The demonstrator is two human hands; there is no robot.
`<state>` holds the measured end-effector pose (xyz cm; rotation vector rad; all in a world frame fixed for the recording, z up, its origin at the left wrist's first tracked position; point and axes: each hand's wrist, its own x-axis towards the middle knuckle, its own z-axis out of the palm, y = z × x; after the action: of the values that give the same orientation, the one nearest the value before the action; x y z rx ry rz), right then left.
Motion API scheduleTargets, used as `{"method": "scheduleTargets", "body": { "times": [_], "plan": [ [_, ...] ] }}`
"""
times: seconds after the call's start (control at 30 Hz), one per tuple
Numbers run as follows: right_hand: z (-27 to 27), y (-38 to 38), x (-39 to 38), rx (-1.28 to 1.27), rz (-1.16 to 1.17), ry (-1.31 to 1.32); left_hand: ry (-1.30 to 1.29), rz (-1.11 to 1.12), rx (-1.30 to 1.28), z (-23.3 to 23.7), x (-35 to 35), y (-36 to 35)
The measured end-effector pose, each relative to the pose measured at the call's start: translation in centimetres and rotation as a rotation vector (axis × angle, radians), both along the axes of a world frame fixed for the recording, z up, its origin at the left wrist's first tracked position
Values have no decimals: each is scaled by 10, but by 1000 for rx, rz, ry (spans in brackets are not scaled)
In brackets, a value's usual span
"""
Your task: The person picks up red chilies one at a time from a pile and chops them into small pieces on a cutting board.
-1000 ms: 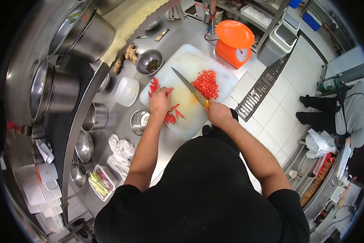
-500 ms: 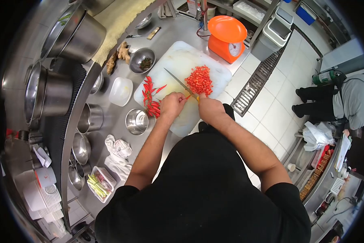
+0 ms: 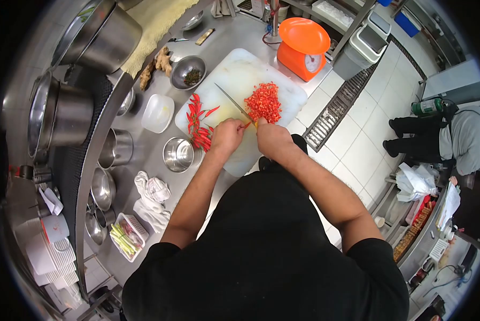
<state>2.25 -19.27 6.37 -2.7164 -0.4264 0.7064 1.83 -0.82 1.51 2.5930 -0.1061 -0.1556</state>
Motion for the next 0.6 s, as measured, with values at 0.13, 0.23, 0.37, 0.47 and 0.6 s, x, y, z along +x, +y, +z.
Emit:
{"method": "scheduleTargets", "body": {
  "times": [0.13, 0.23, 0.37, 0.47, 0.6],
  "plan": [
    [-6, 5, 1, 22, -49, 23, -6, -12, 19, -3, 0, 2],
    [-8, -1, 11, 14, -3, 5, 13, -10, 13, -3, 1, 1],
    [-4, -3, 7, -1, 23, -36, 44, 16, 18, 4, 1, -1],
    [-15, -2, 1, -7, 7, -58, 38, 22, 6, 6, 0, -1],
    [-17, 2, 9, -7, 8, -38, 26, 0, 8, 4, -4, 0]
  ]
}}
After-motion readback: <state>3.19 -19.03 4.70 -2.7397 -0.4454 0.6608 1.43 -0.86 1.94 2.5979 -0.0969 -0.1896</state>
